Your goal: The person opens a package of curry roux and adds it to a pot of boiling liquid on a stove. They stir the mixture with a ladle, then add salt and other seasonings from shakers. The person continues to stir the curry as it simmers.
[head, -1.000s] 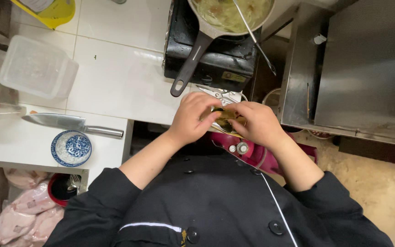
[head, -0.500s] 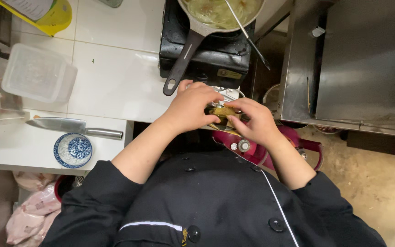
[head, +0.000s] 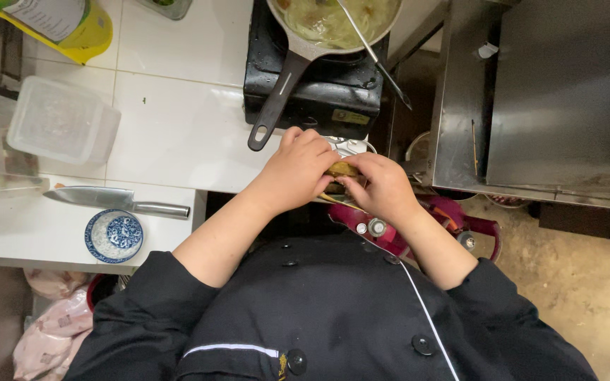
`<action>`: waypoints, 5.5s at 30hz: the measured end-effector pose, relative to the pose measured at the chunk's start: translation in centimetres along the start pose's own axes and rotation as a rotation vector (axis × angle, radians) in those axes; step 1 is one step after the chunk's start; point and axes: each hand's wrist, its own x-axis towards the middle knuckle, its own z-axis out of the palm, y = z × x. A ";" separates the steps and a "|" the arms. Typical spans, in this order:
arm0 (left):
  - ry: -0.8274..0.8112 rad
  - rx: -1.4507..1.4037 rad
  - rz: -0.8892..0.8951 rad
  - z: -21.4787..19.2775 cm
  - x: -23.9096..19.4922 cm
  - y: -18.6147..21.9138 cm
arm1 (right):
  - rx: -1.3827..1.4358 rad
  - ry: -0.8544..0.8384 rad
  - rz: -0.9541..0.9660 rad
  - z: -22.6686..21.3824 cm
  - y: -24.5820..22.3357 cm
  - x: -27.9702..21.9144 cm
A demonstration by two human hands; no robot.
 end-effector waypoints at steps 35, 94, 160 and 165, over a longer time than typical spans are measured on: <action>0.201 0.013 -0.171 3.1 -0.1 -0.1 | -0.225 0.128 -0.183 0.9 0.9 1.0; -0.002 -0.026 -0.201 0.0 1.1 -1.7 | -0.264 0.086 -0.209 0.3 1.2 3.5; 0.055 0.483 -0.439 -0.5 18.2 -17.5 | 0.134 -0.140 -0.102 0.9 3.4 4.3; 0.306 0.360 -0.348 -3.2 14.7 -14.5 | 0.147 -0.114 -0.127 1.0 4.2 4.2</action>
